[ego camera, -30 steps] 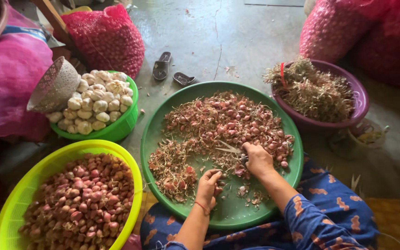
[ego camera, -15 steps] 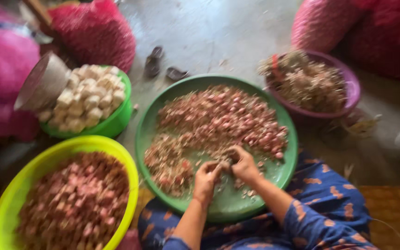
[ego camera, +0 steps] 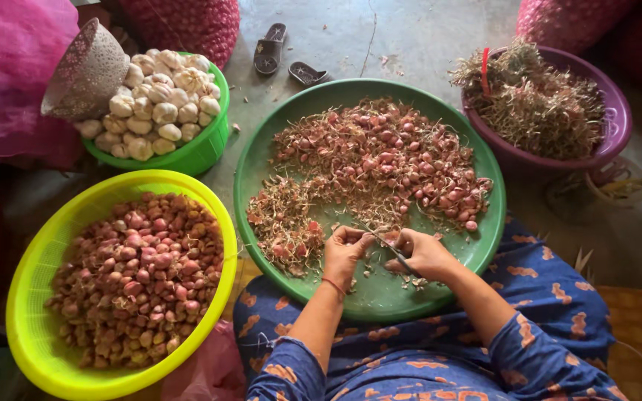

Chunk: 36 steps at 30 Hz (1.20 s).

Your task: The person sits on the floor trimming dried roots and stems off shallots with scissors over a large green tray, then places the trimmed shallots into a yellow basket. They occasionally gather untrimmed shallots from the tray and continue cutting, with baskets of garlic and untrimmed shallots nearby.

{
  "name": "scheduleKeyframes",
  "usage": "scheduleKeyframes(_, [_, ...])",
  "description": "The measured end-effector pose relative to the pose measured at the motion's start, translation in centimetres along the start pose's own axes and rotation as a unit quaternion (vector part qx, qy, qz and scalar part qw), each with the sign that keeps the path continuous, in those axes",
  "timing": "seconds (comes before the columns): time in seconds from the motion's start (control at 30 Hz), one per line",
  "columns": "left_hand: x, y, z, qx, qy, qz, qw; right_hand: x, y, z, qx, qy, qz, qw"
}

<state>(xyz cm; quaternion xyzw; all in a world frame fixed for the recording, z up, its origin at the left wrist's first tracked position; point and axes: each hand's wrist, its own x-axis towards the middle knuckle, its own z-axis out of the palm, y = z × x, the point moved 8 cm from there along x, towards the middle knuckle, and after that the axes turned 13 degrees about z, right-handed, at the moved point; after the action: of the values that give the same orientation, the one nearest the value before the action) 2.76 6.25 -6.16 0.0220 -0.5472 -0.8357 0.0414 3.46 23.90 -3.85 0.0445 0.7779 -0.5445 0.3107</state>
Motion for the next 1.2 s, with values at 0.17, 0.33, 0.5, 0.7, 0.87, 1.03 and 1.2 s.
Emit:
scheduleKeyframes(0.17, [-0.2,-0.1,-0.5,-0.027,0.017,-0.033,0.999,-0.9,-2.4,-2.7,-0.071,0.128,-0.050,0.988])
scheduleKeyframes(0.33, [-0.1,-1.5,-0.6,-0.186,0.039,-0.134,0.973,-2.2,-8.8,-6.3,-0.154,0.323,-0.198,0.913])
scheduleKeyframes(0.5, [-0.5,-1.8,-0.8,-0.103,0.023,-0.137,0.985,0.5,-10.2,-4.7,-0.364,0.332,-0.128,0.861])
scheduleKeyframes(0.7, [-0.4,-1.0,0.2,-0.011,-0.006,-0.037,0.999,1.1,-5.6,-1.6,0.213,0.025,-0.094,0.972])
scheduleKeyframes(0.87, [-0.2,-1.8,0.4,-0.056,-0.019,-0.030,0.998,0.9,-3.5,0.0,0.230,0.057,-0.075,0.969])
scheduleKeyframes(1.03, [-0.5,-1.9,0.7,-0.184,-0.018,-0.097,0.978,1.1,-4.4,0.5,0.228,0.064,-0.135,0.962])
scheduleKeyframes(1.2, [-0.1,-0.5,0.0,-0.189,0.051,-0.078,0.978,-1.1,-4.8,-2.2,-0.067,0.218,-0.042,0.973])
